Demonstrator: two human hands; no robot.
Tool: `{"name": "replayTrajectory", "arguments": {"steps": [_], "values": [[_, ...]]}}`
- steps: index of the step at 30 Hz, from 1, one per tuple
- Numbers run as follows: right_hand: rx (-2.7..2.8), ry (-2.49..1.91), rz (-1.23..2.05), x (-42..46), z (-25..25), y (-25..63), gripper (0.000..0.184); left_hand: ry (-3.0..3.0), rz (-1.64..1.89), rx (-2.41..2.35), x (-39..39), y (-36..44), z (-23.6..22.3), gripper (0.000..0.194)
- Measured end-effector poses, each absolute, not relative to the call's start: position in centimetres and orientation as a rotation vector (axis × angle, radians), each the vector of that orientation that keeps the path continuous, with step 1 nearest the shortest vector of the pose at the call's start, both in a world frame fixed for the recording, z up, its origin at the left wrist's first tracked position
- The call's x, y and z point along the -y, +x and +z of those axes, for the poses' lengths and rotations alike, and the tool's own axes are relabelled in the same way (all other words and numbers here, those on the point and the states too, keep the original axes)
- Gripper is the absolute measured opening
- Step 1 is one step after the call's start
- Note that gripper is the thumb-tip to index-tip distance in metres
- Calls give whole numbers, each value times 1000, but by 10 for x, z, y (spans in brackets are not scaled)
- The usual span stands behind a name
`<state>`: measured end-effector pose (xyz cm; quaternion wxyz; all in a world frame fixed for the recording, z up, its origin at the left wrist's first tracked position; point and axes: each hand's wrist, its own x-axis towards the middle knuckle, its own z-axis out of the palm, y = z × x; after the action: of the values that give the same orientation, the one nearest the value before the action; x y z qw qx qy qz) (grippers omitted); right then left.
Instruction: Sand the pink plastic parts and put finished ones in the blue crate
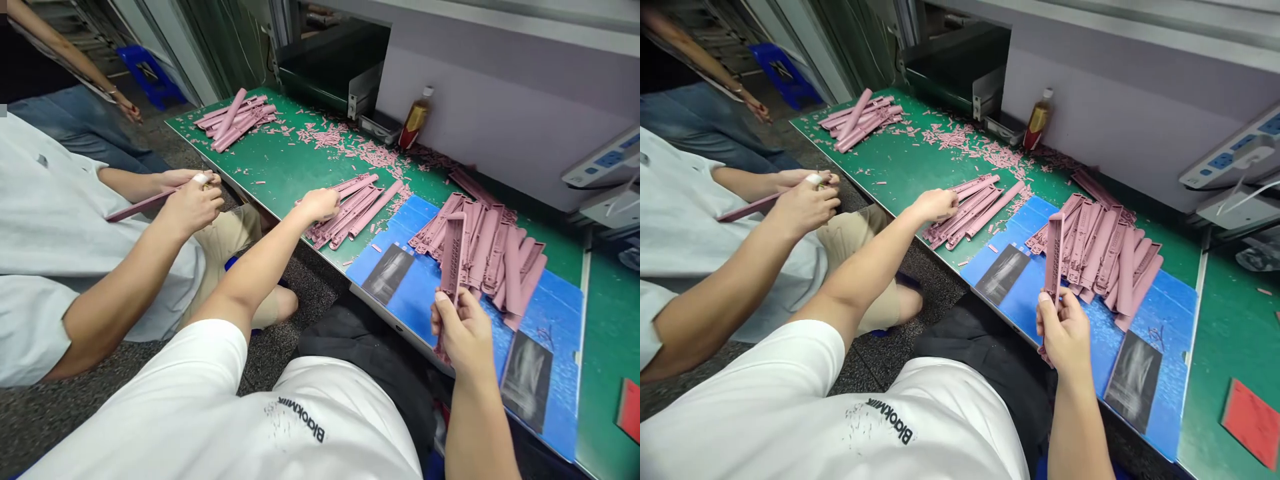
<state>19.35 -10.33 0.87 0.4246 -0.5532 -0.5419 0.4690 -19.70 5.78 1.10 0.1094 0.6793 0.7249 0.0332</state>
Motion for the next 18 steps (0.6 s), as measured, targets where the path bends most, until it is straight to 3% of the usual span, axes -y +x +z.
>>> {"name": "replayTrajectory", "arguments": {"steps": [2, 8, 18], "values": [[1324, -1397, 1177, 109, 7, 202, 49, 1985, 125, -2142, -55, -204, 12, 28], [1270, -1398, 1189, 117, 2, 211, 51, 1884, 263, -2308, -67, -238, 20, 51], [1214, -1427, 1211, 130, -3, 218, 54, 1718, 244, -2337, -51, -255, 20, 27]]}}
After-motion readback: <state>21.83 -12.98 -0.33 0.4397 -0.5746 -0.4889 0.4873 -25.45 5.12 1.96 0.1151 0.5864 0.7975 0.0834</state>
